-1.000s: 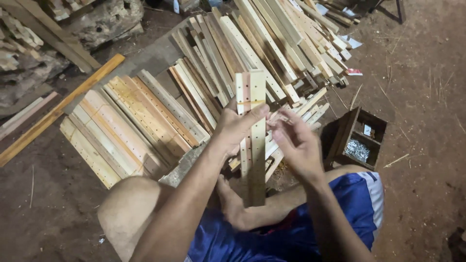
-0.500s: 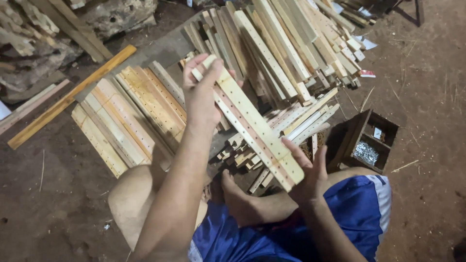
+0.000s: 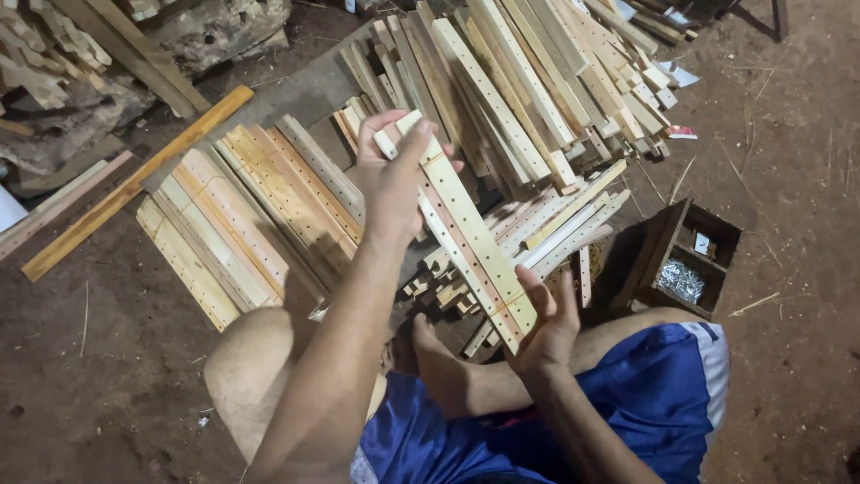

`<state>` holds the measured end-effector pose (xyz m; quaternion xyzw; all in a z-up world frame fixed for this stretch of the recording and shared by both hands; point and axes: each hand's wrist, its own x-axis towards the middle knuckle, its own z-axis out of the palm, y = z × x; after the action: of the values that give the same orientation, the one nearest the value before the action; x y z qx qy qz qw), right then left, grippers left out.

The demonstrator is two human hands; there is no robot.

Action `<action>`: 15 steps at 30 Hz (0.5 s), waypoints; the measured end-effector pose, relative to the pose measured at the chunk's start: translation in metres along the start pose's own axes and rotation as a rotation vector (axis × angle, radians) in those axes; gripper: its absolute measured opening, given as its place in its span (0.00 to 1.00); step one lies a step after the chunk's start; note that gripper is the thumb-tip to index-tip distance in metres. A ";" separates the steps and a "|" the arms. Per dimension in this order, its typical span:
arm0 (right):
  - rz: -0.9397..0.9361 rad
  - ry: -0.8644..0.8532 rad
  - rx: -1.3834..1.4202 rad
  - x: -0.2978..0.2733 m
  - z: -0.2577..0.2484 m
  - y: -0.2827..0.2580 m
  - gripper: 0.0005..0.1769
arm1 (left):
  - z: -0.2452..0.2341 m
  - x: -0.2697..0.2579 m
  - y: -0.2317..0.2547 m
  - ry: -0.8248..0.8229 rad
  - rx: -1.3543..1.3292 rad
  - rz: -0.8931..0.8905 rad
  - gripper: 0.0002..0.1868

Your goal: Bundling thin wooden slats together with rubber bands in a workshop environment.

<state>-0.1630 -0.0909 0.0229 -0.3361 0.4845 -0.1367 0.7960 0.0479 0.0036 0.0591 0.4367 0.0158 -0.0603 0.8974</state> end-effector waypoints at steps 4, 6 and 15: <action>-0.013 -0.114 -0.056 0.019 -0.015 0.019 0.45 | -0.001 -0.005 -0.006 0.029 0.060 0.007 0.23; -0.253 -0.300 -0.445 0.002 -0.003 0.009 0.29 | -0.003 -0.003 -0.002 0.085 0.079 -0.028 0.22; -0.529 -0.326 -1.143 0.019 0.052 0.024 0.38 | -0.040 -0.035 -0.061 0.140 0.829 -0.204 0.33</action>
<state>-0.1115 -0.0631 0.0098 -0.8311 0.2546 0.0041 0.4945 0.0062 0.0011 -0.0098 0.7594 0.0943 -0.1203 0.6324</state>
